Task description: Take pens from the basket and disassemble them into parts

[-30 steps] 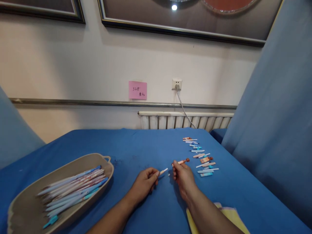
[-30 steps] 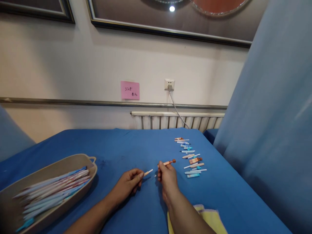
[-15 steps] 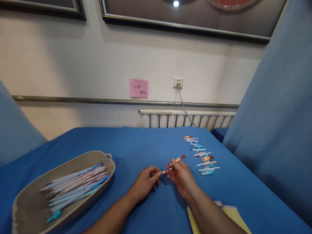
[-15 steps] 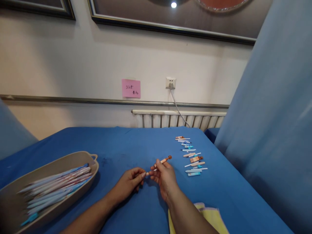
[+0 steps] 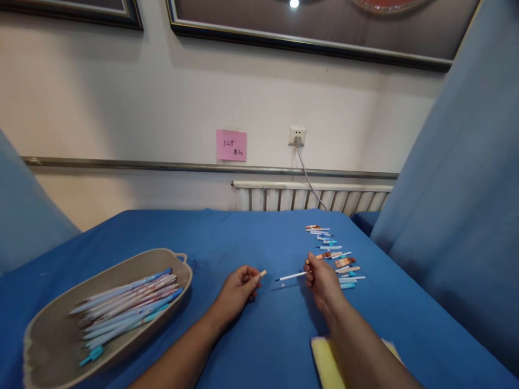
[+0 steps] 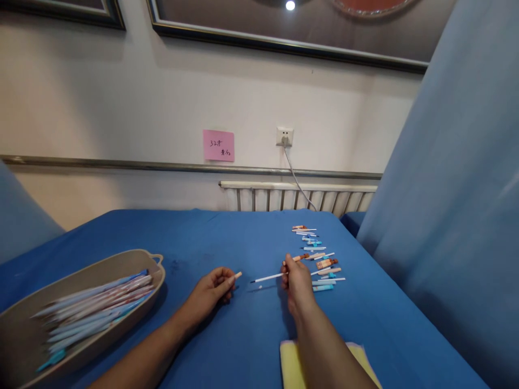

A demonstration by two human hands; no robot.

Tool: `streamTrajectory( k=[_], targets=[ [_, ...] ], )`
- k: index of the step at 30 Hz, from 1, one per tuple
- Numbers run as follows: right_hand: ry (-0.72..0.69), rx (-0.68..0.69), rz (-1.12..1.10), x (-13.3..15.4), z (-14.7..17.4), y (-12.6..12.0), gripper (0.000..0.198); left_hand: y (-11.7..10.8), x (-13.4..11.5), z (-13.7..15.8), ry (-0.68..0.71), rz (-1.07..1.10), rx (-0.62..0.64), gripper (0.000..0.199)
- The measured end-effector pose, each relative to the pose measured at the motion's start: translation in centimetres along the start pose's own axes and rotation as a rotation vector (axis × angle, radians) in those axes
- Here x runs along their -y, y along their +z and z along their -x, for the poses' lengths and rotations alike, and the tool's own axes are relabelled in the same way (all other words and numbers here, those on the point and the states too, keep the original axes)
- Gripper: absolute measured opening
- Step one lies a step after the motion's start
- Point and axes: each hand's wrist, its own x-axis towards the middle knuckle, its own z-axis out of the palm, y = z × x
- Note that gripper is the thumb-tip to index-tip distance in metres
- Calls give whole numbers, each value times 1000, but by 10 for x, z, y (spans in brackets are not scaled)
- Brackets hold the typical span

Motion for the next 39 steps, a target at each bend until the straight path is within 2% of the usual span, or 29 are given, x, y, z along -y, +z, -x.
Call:
streamTrajectory(
  k=[4,7,12,16,21,24,29,33,35,39],
  targets=[
    [104,132,137,-14,3,6,30,2,-3,3,85,-34,38,34],
    [162,176,210,-22,4,8,30,5,-2,5,87,-46,88,34],
    [110,163,204,-22,6,8,33,10,1,5,56,-90,96,37],
    [109,292,202,-21,14,15,36,15,-2,6,85,-111,29,37],
    [76,520,192,-24,30,25,36,21,-17,13,-27,4,63,40],
    [118,585,122,-22,35,26,34,19,-21,15,-109,56,82,44],
    [194,610,46,-18,36,23,29,15,-20,15,-173,91,158,46],
    [162,603,71,-21,34,23,31,14,-20,15,-203,108,203,44],
    [93,564,109,-23,31,23,34,13,-20,16,-225,129,224,44],
    [-141,452,264,-20,26,24,36,13,-20,15,-233,116,242,44]
  ],
)
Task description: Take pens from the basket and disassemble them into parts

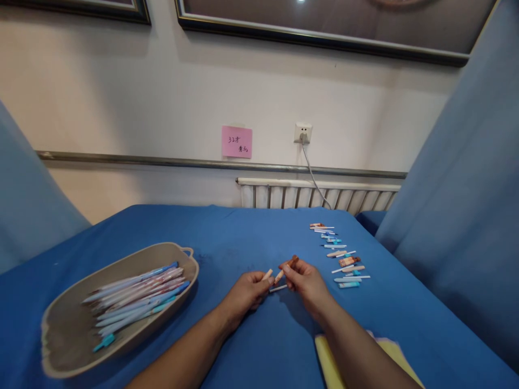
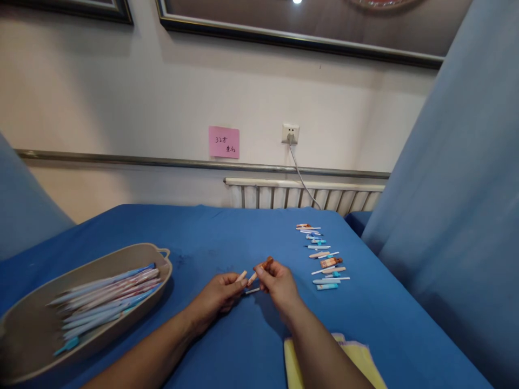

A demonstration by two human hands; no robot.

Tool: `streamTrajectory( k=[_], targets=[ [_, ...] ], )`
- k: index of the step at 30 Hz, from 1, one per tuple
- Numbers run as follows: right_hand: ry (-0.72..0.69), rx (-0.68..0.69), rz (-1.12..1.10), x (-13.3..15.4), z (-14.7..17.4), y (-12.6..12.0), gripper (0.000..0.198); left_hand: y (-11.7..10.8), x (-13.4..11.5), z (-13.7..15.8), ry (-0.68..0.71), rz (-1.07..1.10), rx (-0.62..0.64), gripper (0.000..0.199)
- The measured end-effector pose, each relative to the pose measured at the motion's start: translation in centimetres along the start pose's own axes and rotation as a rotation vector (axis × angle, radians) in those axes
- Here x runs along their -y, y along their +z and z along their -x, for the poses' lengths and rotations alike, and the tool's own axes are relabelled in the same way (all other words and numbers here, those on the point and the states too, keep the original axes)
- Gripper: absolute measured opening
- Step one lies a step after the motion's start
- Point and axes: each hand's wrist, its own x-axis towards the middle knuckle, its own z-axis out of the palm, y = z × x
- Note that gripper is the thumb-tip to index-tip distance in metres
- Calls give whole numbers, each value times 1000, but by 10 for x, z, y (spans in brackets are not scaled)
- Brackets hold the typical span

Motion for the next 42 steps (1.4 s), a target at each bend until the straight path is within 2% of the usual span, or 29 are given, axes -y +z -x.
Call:
streamTrajectory(
  k=[4,8,14,17,23,28,35,42],
  targets=[
    [-118,-10,227,4,0,-5,26,1,3,-2,28,-71,-97,45],
    [-94,-56,406,0,-1,-11,16,1,6,-5,56,-100,-202,48],
    [-163,-68,600,-6,-5,-20,11,2,8,-7,55,-139,-223,39],
    [-136,-59,674,-9,-7,-23,11,2,9,-6,60,-145,-225,39],
    [-99,-142,562,-13,-12,-29,11,1,10,-8,76,-167,-234,40],
    [-33,-244,475,-4,-11,-30,10,-2,15,-12,108,-183,-223,41],
    [117,-259,255,11,-6,-28,24,-5,21,-15,174,-211,-231,50],
    [122,-236,67,9,-5,-28,30,-4,16,-13,208,-248,-304,47]
  ],
)
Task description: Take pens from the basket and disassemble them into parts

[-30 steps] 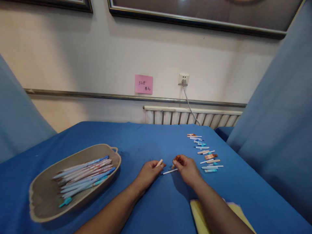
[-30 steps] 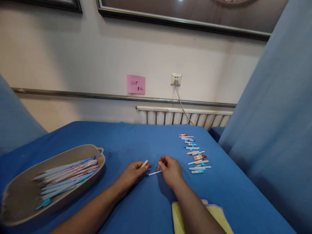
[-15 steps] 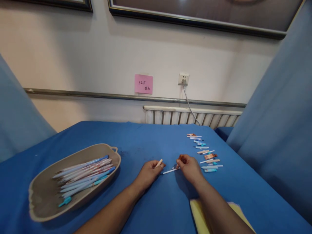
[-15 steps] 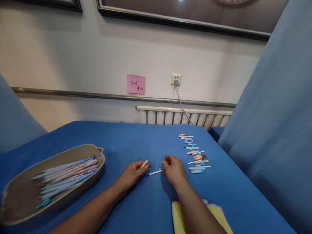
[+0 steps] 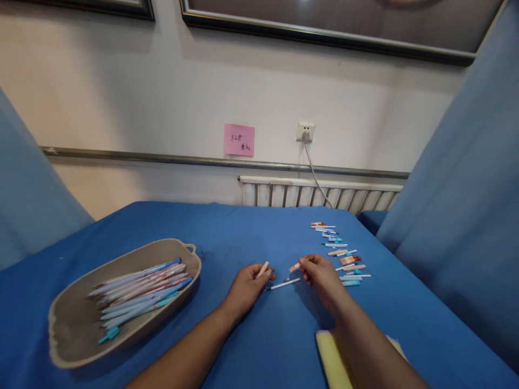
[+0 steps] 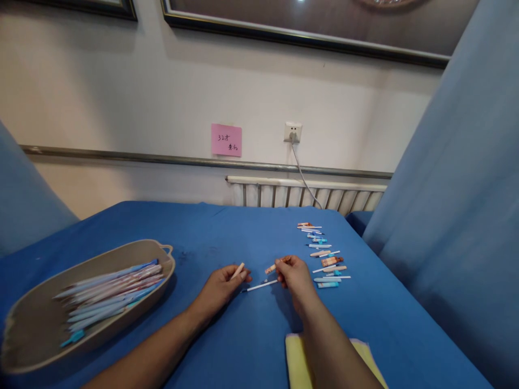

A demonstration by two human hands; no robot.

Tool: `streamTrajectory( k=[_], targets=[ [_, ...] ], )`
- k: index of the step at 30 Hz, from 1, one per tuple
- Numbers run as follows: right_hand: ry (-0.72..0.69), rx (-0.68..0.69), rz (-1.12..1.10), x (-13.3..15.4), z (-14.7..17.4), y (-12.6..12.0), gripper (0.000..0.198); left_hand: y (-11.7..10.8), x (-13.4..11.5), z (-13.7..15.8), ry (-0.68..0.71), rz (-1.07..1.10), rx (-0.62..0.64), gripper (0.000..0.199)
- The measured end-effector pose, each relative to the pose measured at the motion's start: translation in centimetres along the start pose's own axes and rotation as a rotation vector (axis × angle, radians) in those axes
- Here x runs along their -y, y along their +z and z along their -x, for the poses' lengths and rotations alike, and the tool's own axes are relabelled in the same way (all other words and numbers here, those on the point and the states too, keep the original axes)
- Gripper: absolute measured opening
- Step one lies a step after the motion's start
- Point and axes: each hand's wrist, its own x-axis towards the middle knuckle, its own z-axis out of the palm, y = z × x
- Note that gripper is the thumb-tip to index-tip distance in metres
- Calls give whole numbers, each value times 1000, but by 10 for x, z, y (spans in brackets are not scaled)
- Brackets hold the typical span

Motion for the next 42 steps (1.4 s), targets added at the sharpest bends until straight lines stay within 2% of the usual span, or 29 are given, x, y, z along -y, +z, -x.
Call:
streamTrajectory(
  k=[3,8,11,17,26,29,33,34,40,42],
  targets=[
    [5,100,-40,-2,5,8,33,1,-2,1,15,13,33,46],
    [-14,280,-2,-4,18,23,37,6,-6,5,45,130,173,43],
    [3,341,-6,-4,21,25,38,5,-7,7,41,157,177,41],
    [-11,227,-80,-6,14,22,40,1,-10,6,10,63,97,39],
    [-47,11,-107,-4,2,10,39,-1,-8,4,-52,40,80,40],
    [15,25,-144,-4,5,10,31,-1,-7,3,-42,40,78,39],
    [234,157,-191,-4,11,14,18,0,-7,3,-41,24,66,39],
    [248,169,-175,-3,12,14,16,0,-6,3,-32,15,60,39],
    [17,-3,194,7,2,1,11,2,-1,-2,7,-12,-32,38],
    [-108,0,440,10,1,0,6,1,0,-4,7,-1,-63,39]
  ],
)
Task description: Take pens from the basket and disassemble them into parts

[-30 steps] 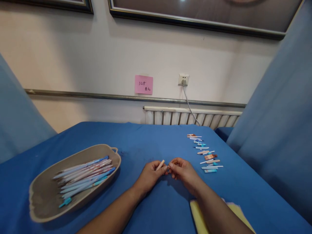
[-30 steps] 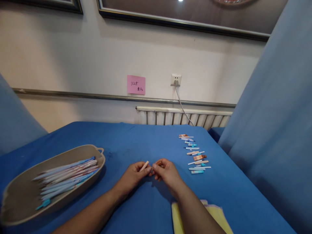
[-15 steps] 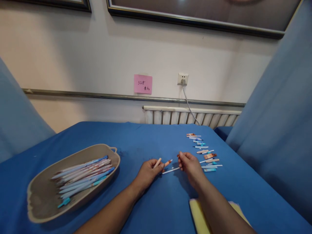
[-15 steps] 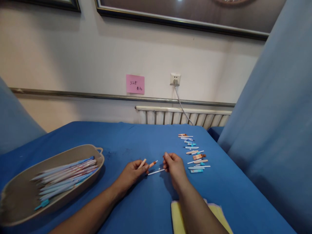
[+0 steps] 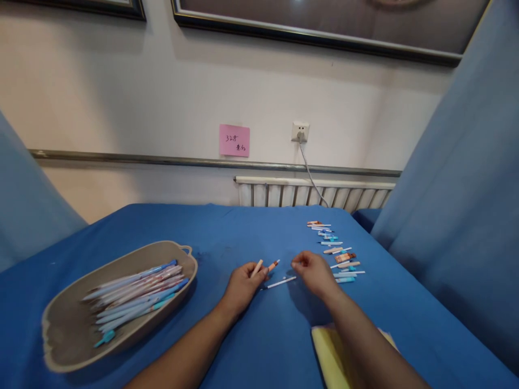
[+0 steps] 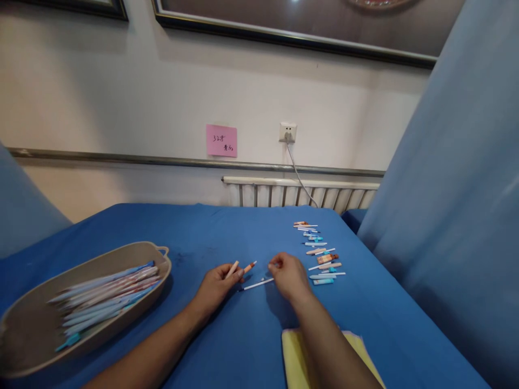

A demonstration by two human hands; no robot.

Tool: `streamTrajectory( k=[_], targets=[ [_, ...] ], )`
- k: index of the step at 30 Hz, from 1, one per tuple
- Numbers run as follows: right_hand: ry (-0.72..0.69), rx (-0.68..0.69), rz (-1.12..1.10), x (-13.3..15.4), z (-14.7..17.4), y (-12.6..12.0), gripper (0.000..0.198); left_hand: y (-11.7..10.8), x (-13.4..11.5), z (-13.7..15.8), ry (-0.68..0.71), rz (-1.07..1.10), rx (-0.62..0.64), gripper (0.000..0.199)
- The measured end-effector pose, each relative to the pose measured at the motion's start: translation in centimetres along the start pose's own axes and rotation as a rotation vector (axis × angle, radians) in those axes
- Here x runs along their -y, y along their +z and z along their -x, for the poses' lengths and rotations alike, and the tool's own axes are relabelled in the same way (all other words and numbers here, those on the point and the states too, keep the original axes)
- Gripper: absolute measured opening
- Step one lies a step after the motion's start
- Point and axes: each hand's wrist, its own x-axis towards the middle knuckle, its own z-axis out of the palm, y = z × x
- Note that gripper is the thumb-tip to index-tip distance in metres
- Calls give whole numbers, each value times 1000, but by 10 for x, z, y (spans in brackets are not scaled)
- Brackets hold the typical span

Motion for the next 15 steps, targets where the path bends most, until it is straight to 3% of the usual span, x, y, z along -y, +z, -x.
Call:
streamTrajectory(
  k=[4,6,10,15],
  targets=[
    [-360,188,843,8,6,4,20,-1,1,-1,-4,34,-20,41],
    [-470,308,1075,13,8,7,20,-2,1,-1,-9,30,-21,42],
    [-618,422,1247,20,7,8,22,-4,-2,-2,-12,14,-18,42],
    [-656,508,1358,22,6,-1,18,-7,-4,-4,-20,-24,-23,44]
  ],
)
